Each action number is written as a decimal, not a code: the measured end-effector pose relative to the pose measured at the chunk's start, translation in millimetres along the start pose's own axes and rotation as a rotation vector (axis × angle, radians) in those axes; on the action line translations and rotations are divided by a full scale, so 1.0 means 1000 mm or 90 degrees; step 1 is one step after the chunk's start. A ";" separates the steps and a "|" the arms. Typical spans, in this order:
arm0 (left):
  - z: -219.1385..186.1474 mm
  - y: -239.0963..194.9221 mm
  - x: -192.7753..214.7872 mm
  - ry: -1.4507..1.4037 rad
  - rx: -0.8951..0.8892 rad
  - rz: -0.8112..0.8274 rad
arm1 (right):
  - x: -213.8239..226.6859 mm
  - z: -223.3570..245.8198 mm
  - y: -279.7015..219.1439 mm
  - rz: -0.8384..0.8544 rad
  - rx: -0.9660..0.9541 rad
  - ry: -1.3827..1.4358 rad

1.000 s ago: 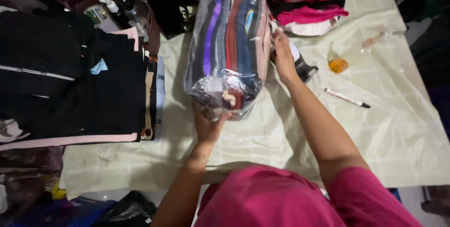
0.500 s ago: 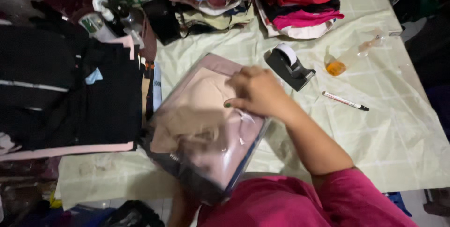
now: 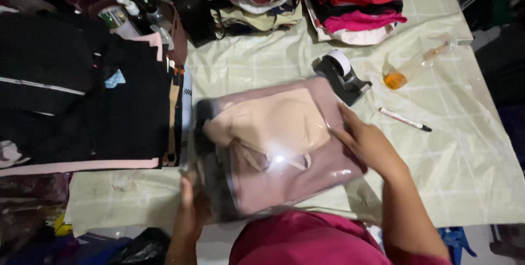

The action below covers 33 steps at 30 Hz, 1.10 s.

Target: The person packages stacks of folded laundry into plastic bags, applies adhesive labels to the bags, and writes names on them using a marker.

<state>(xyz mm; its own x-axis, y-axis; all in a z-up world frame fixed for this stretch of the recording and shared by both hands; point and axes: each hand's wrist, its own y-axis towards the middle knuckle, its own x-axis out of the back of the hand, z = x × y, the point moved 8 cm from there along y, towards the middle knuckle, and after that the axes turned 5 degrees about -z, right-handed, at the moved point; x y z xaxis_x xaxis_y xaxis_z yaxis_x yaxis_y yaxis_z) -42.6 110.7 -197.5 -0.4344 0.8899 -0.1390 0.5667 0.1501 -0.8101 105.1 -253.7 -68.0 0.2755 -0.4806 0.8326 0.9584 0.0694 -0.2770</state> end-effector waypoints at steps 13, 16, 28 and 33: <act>0.025 0.084 -0.077 0.135 -0.364 -0.015 | 0.031 0.002 -0.050 -0.272 0.221 0.147; -0.076 0.023 -0.089 0.299 -0.417 0.044 | 0.023 0.036 -0.049 -0.309 0.275 0.161; -0.271 0.041 -0.112 -0.129 -0.872 0.020 | -0.066 0.037 -0.048 -0.497 0.395 -0.014; -0.381 0.037 -0.160 -0.143 -1.039 0.126 | -0.055 0.047 -0.061 -0.518 0.421 0.015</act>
<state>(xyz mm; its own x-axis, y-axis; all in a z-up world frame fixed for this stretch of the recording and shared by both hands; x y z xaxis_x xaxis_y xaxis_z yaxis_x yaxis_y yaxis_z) 314.8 137.9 12.0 -0.2740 0.8952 -0.3515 0.6485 0.4419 0.6199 34.8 -191.1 -74.1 -0.4648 -0.6134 0.6385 0.7058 0.1787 0.6855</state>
